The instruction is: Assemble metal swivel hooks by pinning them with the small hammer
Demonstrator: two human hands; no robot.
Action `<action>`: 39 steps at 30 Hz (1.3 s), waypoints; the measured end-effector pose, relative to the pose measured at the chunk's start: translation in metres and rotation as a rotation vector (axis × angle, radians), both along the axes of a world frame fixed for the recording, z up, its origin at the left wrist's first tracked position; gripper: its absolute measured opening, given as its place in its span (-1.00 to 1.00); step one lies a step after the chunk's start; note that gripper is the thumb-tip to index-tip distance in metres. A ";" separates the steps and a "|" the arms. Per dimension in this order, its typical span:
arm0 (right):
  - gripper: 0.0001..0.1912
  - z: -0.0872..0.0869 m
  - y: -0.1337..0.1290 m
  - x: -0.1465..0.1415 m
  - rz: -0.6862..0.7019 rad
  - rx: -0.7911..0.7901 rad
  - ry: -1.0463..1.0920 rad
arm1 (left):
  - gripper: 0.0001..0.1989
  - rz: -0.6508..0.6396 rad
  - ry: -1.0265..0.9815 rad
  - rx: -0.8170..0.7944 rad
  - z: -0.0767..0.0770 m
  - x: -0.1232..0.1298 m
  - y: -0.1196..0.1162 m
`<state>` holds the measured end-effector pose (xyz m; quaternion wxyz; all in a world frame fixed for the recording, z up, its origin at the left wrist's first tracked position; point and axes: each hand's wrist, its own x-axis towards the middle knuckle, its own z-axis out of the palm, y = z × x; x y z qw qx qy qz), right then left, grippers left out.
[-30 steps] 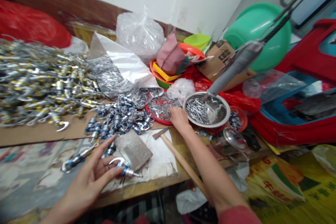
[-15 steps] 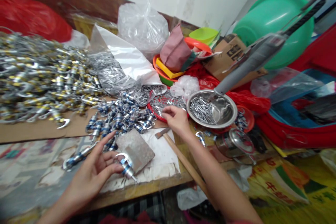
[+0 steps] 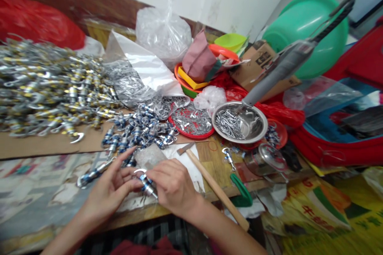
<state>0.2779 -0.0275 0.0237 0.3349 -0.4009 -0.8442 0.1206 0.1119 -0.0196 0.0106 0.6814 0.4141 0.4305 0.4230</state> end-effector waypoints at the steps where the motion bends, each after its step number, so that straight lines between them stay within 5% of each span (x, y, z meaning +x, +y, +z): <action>1: -0.77 0.003 -0.001 0.001 -0.007 -0.046 -0.026 | -0.22 0.000 -0.003 -0.004 -0.001 0.000 0.000; 7: -0.91 0.028 0.012 0.001 -0.005 -0.305 -0.171 | -0.24 0.003 0.010 -0.006 -0.005 -0.001 0.001; 16: -0.89 0.035 0.028 -0.004 0.076 -0.389 -0.336 | -0.26 -0.002 0.028 0.003 -0.002 -0.001 0.001; 24: -0.89 0.014 0.019 -0.003 -0.140 -0.384 0.055 | -0.28 -0.020 0.047 0.016 -0.002 -0.002 0.002; 27: -0.88 0.005 0.005 0.035 -0.472 -0.266 0.161 | -0.29 -0.009 0.077 0.022 -0.003 -0.002 0.002; 29: -0.74 -0.005 -0.007 0.065 -0.649 -0.265 -0.028 | -0.29 -0.011 0.083 0.026 -0.003 -0.002 0.002; 32: -0.66 -0.021 -0.025 0.095 -0.619 -0.413 -0.292 | -0.31 -0.016 0.079 0.022 -0.005 -0.002 0.002; 34: -0.72 -0.025 -0.033 0.099 -0.587 -0.461 -0.288 | -0.32 -0.022 0.072 0.019 -0.005 -0.003 0.002; 39: -0.63 0.006 -0.050 0.072 -0.458 -0.307 -0.143 | -0.30 -0.030 0.039 0.007 -0.004 -0.005 0.001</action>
